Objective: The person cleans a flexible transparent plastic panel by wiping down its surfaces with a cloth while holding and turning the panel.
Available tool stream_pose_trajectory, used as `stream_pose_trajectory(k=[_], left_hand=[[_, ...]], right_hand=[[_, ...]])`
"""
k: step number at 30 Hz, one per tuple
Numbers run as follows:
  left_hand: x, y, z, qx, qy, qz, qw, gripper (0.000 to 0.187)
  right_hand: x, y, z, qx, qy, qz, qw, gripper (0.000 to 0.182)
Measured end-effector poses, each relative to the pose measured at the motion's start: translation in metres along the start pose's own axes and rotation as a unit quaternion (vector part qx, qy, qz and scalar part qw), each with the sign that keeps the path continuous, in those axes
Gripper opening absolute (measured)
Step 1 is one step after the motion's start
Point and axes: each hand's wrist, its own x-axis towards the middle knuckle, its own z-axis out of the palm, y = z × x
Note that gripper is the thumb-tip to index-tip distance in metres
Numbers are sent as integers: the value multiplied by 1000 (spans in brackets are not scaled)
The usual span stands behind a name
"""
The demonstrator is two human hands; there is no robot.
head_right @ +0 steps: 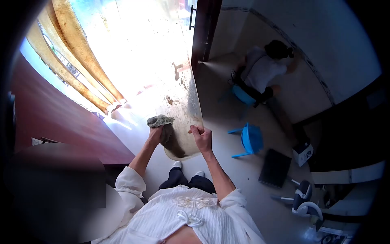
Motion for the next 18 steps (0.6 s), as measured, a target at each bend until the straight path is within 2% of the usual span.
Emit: stream_pose_trajectory(k=[2,3,4,6,7,9,11,12,13,15,17,18], left_hand=[[9,35,10,82,-26,0,996,23],[21,49,16,47,-26,41,998,23],[20,84,37,108,38,27,993,27],[30,129,62,98,71,67,990,30],[26,144,73,173,92,67,978,33],[31,120,73,128,20,92,987,38],[25,67,57,246,-30,30,968,47],[7,47,53,246,-40,81,965,54],[-2,22,44,187,-53,102,976,59],[-18,20,43,139,-72,84,984,42],[-3,23,28,303,-87,-48,948,32],[0,23,23,342,-64,34,937,32]], right_hand=[[2,-4,0,0,-2,-12,1000,30],[-1,-5,-1,0,-4,-15,1000,30],[-2,-7,-2,-1,-6,-13,1000,30],[-4,-11,-1,12,-7,2,1000,30],[-4,-12,-1,9,-9,3,1000,30],[-6,-13,-1,29,15,26,999,30],[2,-7,-4,28,36,11,999,30],[1,-3,-4,27,48,3,998,30],[3,-2,-5,27,51,3,998,30],[4,-2,-9,12,29,15,999,30],[5,-2,-7,13,26,21,999,28],[5,0,-4,16,26,20,999,26]])
